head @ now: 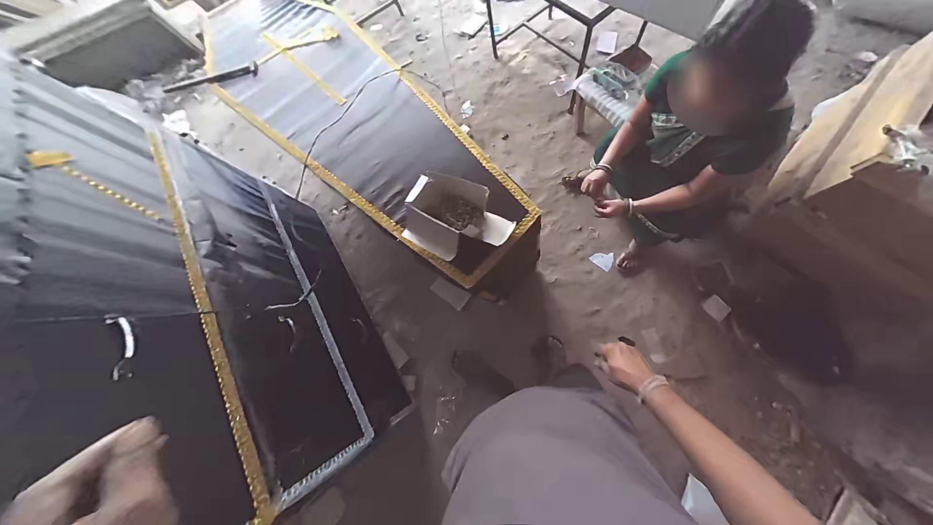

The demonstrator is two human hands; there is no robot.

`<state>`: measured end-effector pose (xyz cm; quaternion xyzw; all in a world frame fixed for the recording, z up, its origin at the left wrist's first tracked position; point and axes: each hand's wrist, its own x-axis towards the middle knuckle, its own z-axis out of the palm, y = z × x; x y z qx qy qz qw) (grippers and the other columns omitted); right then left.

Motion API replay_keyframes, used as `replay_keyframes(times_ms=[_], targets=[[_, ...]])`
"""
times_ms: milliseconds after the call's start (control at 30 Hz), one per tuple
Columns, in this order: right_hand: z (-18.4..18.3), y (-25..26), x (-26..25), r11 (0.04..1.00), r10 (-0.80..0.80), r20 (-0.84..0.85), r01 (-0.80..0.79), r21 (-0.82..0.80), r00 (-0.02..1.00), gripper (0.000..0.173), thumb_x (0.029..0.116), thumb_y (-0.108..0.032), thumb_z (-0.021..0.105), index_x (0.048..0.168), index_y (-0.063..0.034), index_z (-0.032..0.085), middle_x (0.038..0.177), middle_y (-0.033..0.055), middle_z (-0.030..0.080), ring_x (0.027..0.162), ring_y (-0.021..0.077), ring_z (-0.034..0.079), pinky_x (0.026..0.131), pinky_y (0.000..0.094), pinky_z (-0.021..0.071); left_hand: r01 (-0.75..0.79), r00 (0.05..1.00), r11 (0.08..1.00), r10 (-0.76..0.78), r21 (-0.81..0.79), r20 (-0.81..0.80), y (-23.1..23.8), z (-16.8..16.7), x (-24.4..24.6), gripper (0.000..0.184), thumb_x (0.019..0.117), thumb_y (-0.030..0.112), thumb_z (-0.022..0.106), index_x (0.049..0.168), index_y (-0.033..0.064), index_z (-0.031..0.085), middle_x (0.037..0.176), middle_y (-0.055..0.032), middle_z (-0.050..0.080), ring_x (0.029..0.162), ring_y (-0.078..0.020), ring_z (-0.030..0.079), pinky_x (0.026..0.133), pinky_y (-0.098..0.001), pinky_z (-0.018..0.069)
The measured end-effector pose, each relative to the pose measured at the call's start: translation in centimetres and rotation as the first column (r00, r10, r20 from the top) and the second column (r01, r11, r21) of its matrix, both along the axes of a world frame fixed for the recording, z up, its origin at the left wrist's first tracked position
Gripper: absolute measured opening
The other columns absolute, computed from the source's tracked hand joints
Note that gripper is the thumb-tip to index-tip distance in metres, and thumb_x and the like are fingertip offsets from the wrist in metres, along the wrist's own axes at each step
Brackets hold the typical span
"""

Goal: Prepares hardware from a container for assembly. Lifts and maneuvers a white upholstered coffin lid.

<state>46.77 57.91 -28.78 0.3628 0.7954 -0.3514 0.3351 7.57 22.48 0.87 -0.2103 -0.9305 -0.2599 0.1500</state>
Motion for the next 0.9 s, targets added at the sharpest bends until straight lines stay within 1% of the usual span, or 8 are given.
replay_keyframes(times_ms=[67, 167, 233, 300, 400, 567, 733, 900], targets=[[-0.5, 0.1, 3.5, 0.994, -0.109, 0.018, 0.109, -0.014, 0.994, 0.033, 0.1022, -0.033, 0.056, 0.121, -0.0116, 0.072, 0.121, 0.0166, 0.071, 0.118, 0.0358, 0.066, 0.100, 0.0590, 0.0501, 0.270, 0.961, 0.954, -0.259, -0.130, 0.093, 4.6, -0.8, -0.5, 0.036, 0.1040, 0.025, 0.058, 0.119, -0.0068, 0.068, 0.113, -0.0267, 0.070, 0.098, -0.0283, 0.071, 0.090, -0.0425, 0.0573], [-1.6, 0.1, 7.1, 0.976, -0.216, 0.037, 0.218, -0.027, 0.976, 0.032, 0.1019, -0.031, 0.056, 0.122, -0.0116, 0.072, 0.123, 0.0161, 0.071, 0.120, 0.0351, 0.065, 0.101, 0.0583, 0.0493, 0.589, 0.790, 0.775, -0.493, -0.230, 0.364, 11.6, -1.9, -0.3, 0.052, 0.0962, 0.038, 0.064, 0.139, 0.0082, 0.061, 0.121, -0.0177, 0.069, 0.095, -0.0281, 0.071, 0.084, -0.0502, 0.0584], [-2.2, 0.2, 8.7, 0.954, -0.296, 0.016, 0.297, -0.049, 0.955, 0.031, 0.1018, -0.029, 0.057, 0.122, -0.0113, 0.072, 0.123, 0.0160, 0.071, 0.120, 0.0347, 0.065, 0.103, 0.0579, 0.0488, 0.681, 0.668, 0.672, -0.406, -0.292, 0.624, 15.5, -3.0, -0.1, 0.070, 0.0910, 0.046, 0.068, 0.153, 0.0203, 0.047, 0.139, -0.0124, 0.062, 0.108, -0.0292, 0.069, 0.092, -0.0549, 0.0556], [-2.8, 0.5, 9.7, 0.932, -0.359, -0.012, 0.358, -0.050, 0.933, 0.030, 0.1014, -0.030, 0.058, 0.121, -0.0125, 0.073, 0.122, 0.0145, 0.072, 0.119, 0.0334, 0.066, 0.103, 0.0572, 0.0490, 0.729, 0.581, 0.591, -0.268, -0.346, 0.768, 19.0, -4.0, 0.5, 0.081, 0.0887, 0.047, 0.074, 0.158, 0.0255, 0.038, 0.145, -0.0134, 0.058, 0.115, -0.0321, 0.067, 0.097, -0.0577, 0.0536], [-3.3, 1.3, 10.4, 0.893, -0.450, -0.058, 0.449, -0.040, 0.891, 0.030, 0.1018, -0.030, 0.058, 0.120, -0.0131, 0.074, 0.119, 0.0136, 0.073, 0.116, 0.0321, 0.068, 0.102, 0.0564, 0.0499, 0.775, 0.538, 0.509, -0.219, -0.375, 0.814, 23.7, -4.9, 1.3, 0.082, 0.0904, 0.047, 0.073, 0.160, 0.0257, 0.035, 0.146, -0.0139, 0.056, 0.122, -0.0328, 0.064, 0.103, -0.0591, 0.0496], [-4.6, 3.6, 10.2, 0.842, -0.539, -0.039, 0.537, -0.046, 0.841, 0.029, 0.1021, -0.031, 0.058, 0.117, -0.0147, 0.076, 0.116, 0.0128, 0.074, 0.114, 0.0313, 0.068, 0.100, 0.0570, 0.0510, 0.835, 0.509, 0.411, -0.324, -0.366, 0.798, 32.0, -4.9, 0.4, 0.077, 0.0942, 0.043, 0.071, 0.160, 0.0226, 0.035, 0.146, -0.0165, 0.056, 0.123, -0.0351, 0.063, 0.105, -0.0609, 0.0476], [-7.1, 8.3, 10.0, 0.807, -0.589, -0.023, 0.586, -0.074, 0.808, 0.029, 0.1023, -0.028, 0.059, 0.117, -0.0105, 0.076, 0.117, 0.0152, 0.074, 0.114, 0.0325, 0.068, 0.103, 0.0566, 0.0498, 0.859, 0.490, 0.392, -0.450, -0.328, 0.747, 41.6, -7.5, -2.6, 0.079, 0.0942, 0.049, 0.068, 0.160, 0.0217, 0.035, 0.149, -0.0153, 0.053, 0.133, -0.0353, 0.056, 0.110, -0.0615, 0.0431], [-8.0, 14.8, 13.3, 0.736, -0.665, 0.111, 0.674, -0.072, 0.738, 0.026, 0.1030, -0.021, 0.060, 0.114, -0.0024, 0.075, 0.112, 0.0215, 0.073, 0.108, 0.0364, 0.069, 0.099, 0.0564, 0.0502, 0.881, 0.420, 0.376, -0.338, -0.288, 0.842, 50.9, -10.7, -5.2, 0.079, 0.0964, 0.047, 0.067, 0.161, 0.0176, 0.032, 0.148, -0.0194, 0.053, 0.133, -0.0385, 0.055, 0.110, -0.0629, 0.0416]])
